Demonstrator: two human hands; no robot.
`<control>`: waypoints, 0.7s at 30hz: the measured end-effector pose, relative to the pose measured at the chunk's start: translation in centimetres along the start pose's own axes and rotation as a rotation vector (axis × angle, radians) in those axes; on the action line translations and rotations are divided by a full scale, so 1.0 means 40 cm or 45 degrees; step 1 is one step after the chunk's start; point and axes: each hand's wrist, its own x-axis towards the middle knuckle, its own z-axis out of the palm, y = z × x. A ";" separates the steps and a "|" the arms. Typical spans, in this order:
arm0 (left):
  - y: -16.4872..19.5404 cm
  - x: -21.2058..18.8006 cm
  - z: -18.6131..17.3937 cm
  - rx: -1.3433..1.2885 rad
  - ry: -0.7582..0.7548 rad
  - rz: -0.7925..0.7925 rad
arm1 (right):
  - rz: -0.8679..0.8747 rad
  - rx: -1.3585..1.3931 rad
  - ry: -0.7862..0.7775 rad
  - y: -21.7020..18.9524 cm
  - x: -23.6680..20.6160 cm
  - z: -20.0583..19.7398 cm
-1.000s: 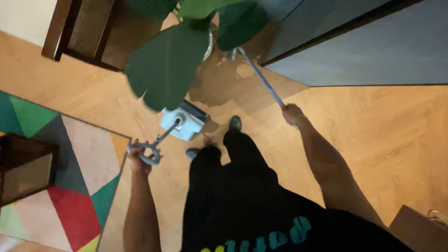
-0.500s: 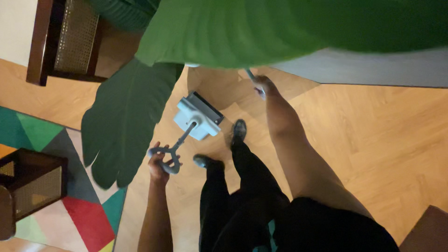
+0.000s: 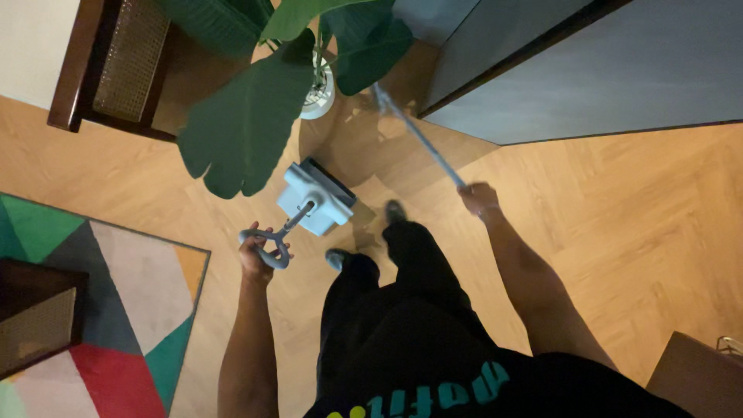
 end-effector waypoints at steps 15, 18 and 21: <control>-0.378 -0.103 0.213 -0.290 0.144 0.227 | -0.159 -0.025 -0.537 -0.227 0.528 -0.086; -0.401 -0.079 0.245 -0.330 0.185 0.197 | -0.245 0.084 -0.739 -0.100 0.388 -0.219; -0.404 -0.083 0.261 -0.328 0.221 0.135 | -0.117 -0.006 -0.707 -0.016 0.302 -0.365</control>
